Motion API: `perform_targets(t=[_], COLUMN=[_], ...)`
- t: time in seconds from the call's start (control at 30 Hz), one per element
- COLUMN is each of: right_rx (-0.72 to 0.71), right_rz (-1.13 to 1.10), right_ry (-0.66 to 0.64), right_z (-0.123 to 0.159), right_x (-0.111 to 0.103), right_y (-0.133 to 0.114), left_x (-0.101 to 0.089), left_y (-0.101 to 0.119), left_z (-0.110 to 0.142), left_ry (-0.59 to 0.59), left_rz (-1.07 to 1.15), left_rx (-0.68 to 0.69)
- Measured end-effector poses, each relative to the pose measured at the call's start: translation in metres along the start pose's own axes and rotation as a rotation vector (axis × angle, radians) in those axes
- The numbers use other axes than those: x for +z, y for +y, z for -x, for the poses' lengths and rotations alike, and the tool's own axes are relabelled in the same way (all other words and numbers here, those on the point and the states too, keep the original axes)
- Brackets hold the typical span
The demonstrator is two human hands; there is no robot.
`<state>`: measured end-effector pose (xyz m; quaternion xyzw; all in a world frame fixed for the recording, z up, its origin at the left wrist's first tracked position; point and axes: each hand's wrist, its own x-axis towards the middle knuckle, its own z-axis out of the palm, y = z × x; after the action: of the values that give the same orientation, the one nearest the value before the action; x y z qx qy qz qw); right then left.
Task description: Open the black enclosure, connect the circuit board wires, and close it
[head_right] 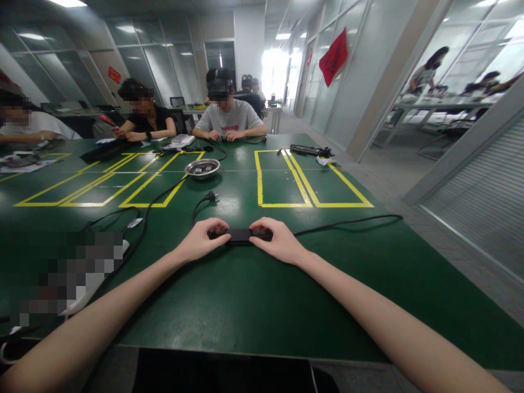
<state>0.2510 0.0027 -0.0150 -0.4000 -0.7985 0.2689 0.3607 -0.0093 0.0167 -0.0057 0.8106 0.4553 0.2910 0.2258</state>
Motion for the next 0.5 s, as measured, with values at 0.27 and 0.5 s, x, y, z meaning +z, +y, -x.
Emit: perform_targets(t=[0.27,0.5], right_rx=[-0.059,-0.205], right_rz=[0.105,0.109], right_ry=[-0.062,-0.016], right_z=[-0.001,0.003], right_x=[0.0,0.004], right_y=[-0.001,-0.008], left_x=[-0.01,-0.007], left_y=[0.001,0.005], left_z=[-0.002,0.003], left_ry=[-0.155,-0.13], left_rz=[-0.038,-0.221], left_rx=[0.079,0.204])
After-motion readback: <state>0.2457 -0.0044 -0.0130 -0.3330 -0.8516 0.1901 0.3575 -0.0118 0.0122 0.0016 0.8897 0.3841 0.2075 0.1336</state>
